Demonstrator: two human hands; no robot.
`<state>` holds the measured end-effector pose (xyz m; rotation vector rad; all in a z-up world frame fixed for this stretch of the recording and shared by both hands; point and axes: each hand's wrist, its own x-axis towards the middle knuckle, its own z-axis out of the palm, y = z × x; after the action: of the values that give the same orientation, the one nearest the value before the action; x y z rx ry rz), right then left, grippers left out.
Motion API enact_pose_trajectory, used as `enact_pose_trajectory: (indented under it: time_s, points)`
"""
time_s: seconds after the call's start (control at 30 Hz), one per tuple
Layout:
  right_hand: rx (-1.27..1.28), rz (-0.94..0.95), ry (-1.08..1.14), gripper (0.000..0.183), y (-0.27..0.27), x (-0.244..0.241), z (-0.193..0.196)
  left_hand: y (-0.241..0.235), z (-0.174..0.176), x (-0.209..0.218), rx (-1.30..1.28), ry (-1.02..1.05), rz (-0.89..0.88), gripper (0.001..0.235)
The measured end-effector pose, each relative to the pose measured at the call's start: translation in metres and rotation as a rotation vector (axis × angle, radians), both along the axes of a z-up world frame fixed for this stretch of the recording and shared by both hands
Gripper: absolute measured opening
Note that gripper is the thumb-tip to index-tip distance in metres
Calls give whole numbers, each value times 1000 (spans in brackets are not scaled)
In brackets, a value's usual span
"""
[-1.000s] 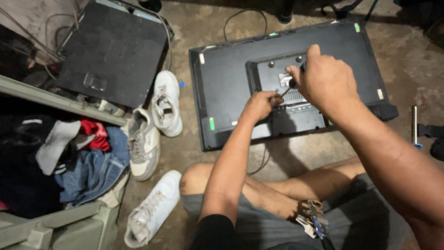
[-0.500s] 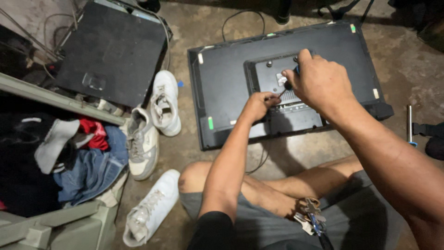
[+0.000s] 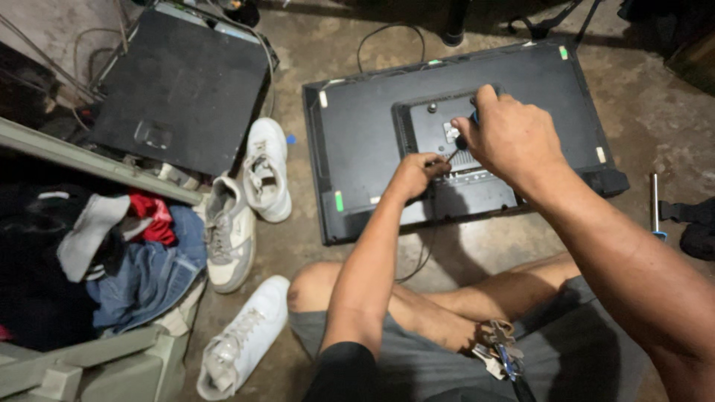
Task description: The person sits on the floor and uses a screwdriver to remove screws from the back panel of a flat-screen TV. They continue unscrewing multiple fasteners around the central access area, then set the screwdriver down and briefly inspect the panel.
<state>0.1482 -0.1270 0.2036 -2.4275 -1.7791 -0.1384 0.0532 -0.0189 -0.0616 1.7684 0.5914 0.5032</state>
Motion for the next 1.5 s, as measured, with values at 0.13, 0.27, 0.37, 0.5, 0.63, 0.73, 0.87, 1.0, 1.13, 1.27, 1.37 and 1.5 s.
enact_pose_trajectory:
  time_s: [0.13, 0.27, 0.37, 0.5, 0.63, 0.73, 0.87, 1.0, 1.13, 1.27, 1.37, 1.5]
  points:
    - [11, 11, -11, 46, -1, -4, 0, 1, -5, -1, -7, 13, 4, 21]
    - [-92, -127, 42, 56, -4, -8, 2, 1, -14, 3, 4, -35, -16, 21]
    - [-146, -99, 28, 54, -8, -9, 3, 2, -14, -3, 71, -8, -31, 23]
    - [-157, 205, 72, 35, -11, 0, 3, 7, 13, -8, 214, 0, -96, 31]
    - [-257, 256, 112, 36, -9, 15, -1, -1, 49, -12, 193, 108, -93, 31]
    - [-180, 526, 88, 50, -6, 26, 0, -8, 70, -10, 194, 171, -108, 28]
    - [-213, 581, 109, 42, -8, 21, 12, -20, 82, -7, 335, 41, -4, 26]
    - [-469, -32, 53, 50, -8, 5, 20, -24, 84, -6, 324, 159, 46, 28]
    - [-211, 333, -21, 28, -7, 5, 21, -23, 82, -8, 315, 103, 23, 28]
    - [48, 530, 56, 27, -11, 9, 16, -22, 83, -8, 460, 23, 52, 28]
    - [-332, 33, 68, 44, -15, 7, 10, -18, 83, -8, 448, 92, 85, 31]
    - [-215, 309, 124, 30, -9, 7, 7, -18, 78, -7, 474, 24, 37, 33]
